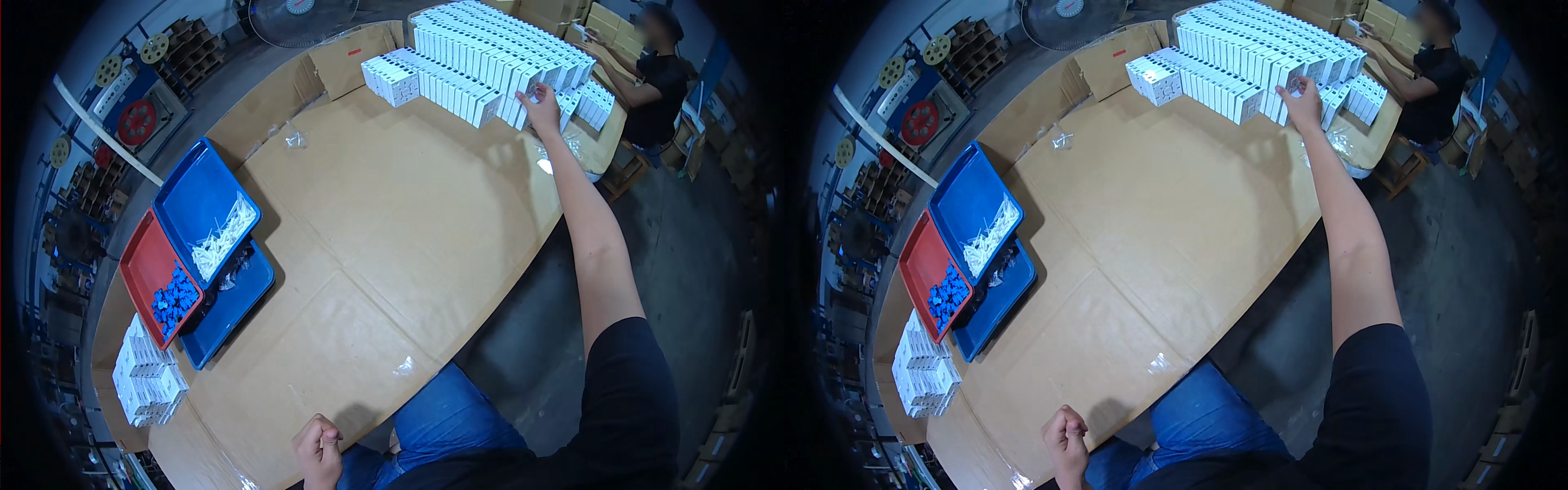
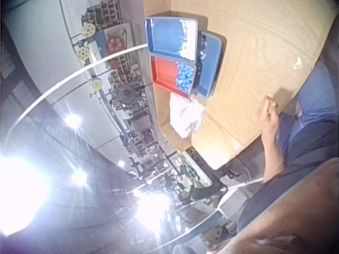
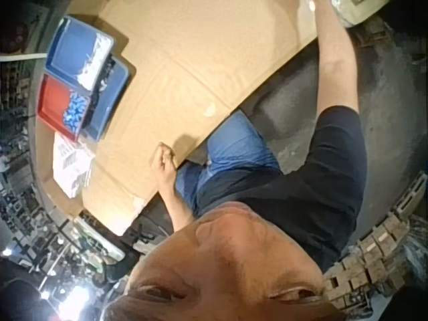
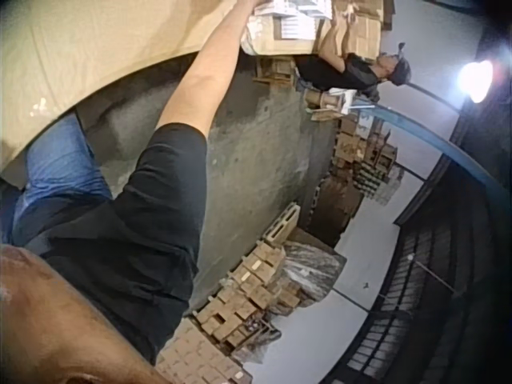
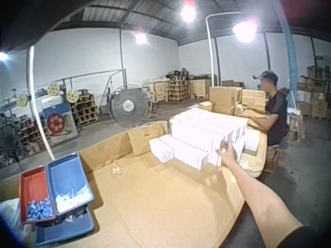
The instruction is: The recorder is assembling and packaging small electronic or plastic components into boxes.
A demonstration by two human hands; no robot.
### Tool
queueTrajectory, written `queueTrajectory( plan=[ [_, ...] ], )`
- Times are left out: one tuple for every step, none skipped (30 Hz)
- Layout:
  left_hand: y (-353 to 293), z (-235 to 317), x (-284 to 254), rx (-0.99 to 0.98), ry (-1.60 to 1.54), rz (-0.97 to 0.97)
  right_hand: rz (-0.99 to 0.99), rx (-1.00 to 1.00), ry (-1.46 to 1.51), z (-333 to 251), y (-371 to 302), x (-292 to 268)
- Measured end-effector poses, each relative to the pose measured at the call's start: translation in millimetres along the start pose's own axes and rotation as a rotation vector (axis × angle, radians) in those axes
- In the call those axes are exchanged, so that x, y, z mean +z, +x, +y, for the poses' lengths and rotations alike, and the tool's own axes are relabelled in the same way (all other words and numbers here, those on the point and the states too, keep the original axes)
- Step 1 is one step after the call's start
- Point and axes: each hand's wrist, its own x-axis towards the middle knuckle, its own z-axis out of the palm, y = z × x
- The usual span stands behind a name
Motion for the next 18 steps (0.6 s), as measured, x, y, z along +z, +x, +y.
queueTrajectory(
  plan=[
    [-4,-7,0,-0.079,0.002,-0.034,0.007,0.004,-0.009,1,1,0],
    [-9,-15,-1,-0.079,0.001,-0.032,0.007,0.002,-0.007,3,1,0],
    [-12,-20,-3,-0.107,0.008,-0.047,0.015,-0.001,0.007,4,0,1],
    [-14,-24,-4,-0.135,0.016,-0.061,0.023,-0.005,0.021,4,0,3],
    [-17,-27,-4,-0.134,0.017,-0.056,0.023,-0.007,0.026,5,0,3],
    [-17,-27,-3,-0.143,0.005,-0.042,-0.004,0.004,0.034,5,1,2],
    [-17,-26,-1,-0.151,-0.006,-0.028,-0.03,0.015,0.043,5,2,2],
    [-16,-25,0,-0.149,-0.007,-0.025,-0.028,0.012,0.045,4,4,3],
    [-16,-23,1,-0.197,0.007,-0.032,-0.019,0.031,0.04,2,3,4],
    [-16,-20,3,-0.245,0.021,-0.041,-0.01,0.051,0.033,1,2,5],
    [-13,-17,6,-0.243,0.021,-0.039,-0.009,0.049,0.035,0,1,5],
    [-10,-13,10,-0.217,0.039,-0.008,-0.011,0.057,0.039,-2,1,5],
    [-8,-9,13,-0.19,0.057,0.023,-0.012,0.063,0.043,-2,0,3],
    [-8,-8,16,-0.189,0.056,0.024,-0.011,0.061,0.044,-3,1,1],
    [-7,-6,19,-0.209,0.041,0.036,-0.017,0.058,0.011,-3,1,-1],
    [-7,-6,20,-0.229,0.026,0.049,-0.023,0.054,-0.021,-3,2,-3],
    [-8,-7,20,-0.227,0.025,0.051,-0.021,0.052,-0.02,-3,1,-4],
    [-10,-11,20,-0.245,0.015,0.018,-0.027,0.048,-0.026,-1,1,-5]
  ],
)
